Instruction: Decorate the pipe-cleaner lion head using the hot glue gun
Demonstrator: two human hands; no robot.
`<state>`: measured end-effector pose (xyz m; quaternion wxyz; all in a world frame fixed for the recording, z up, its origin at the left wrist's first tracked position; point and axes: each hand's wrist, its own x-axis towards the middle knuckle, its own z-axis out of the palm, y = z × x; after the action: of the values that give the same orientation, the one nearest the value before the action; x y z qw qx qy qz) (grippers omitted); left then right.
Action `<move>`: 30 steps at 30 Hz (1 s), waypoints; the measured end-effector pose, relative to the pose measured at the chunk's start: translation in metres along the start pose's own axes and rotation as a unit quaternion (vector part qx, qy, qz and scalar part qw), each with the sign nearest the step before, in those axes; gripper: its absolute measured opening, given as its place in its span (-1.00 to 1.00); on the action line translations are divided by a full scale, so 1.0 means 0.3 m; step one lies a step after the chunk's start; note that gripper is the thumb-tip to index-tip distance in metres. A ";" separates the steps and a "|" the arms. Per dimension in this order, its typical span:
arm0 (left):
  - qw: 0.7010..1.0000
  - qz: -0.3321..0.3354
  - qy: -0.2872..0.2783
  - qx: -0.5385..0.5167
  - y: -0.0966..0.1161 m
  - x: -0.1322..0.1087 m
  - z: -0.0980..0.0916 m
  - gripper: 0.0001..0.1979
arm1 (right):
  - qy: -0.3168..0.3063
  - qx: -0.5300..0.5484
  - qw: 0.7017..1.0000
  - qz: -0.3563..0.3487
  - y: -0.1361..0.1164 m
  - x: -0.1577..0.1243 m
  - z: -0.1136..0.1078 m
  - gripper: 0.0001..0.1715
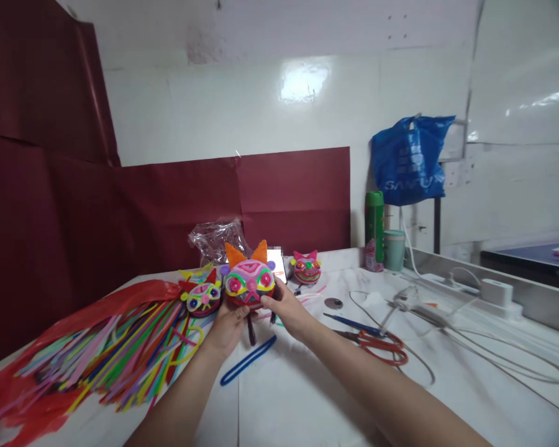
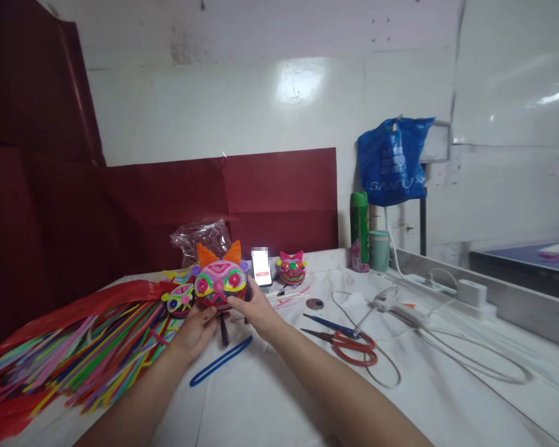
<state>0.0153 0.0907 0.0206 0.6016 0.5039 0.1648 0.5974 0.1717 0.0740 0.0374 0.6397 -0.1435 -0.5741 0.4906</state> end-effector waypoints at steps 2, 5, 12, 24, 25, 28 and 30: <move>1.000 -0.006 0.001 0.002 -0.007 -0.002 -0.003 -0.25 | -0.001 -0.002 1.000 -0.003 -0.003 0.001 -0.001 -0.30; 1.000 -0.002 0.001 -0.005 -0.010 -0.002 0.004 -0.22 | 0.001 -0.013 1.000 -0.006 -0.012 0.003 -0.003 -0.27; 1.000 0.024 -0.006 -0.014 0.011 -0.007 0.051 -0.20 | 0.001 -0.006 1.000 -0.015 -0.029 0.003 0.004 -0.18; 0.998 0.014 -0.040 0.038 0.059 -0.012 0.049 -0.29 | 0.015 0.106 0.994 -0.004 -0.088 0.005 0.035 -0.33; 0.998 0.012 -0.041 0.041 0.054 -0.011 0.049 -0.31 | 0.015 0.107 0.994 -0.005 -0.094 0.002 0.039 -0.33; 0.997 0.011 -0.055 0.048 0.036 -0.009 0.039 -0.39 | 0.024 0.101 0.995 -0.007 -0.112 -0.003 0.050 -0.29; 0.996 -0.001 -0.065 0.068 0.023 -0.010 0.024 -0.45 | 0.026 0.091 0.995 -0.012 -0.123 -0.004 0.056 -0.24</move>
<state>0.0164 0.0835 0.0281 0.5765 0.5812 0.1658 0.5499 0.1741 0.0491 0.0694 0.6704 -0.0902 -0.5121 0.5293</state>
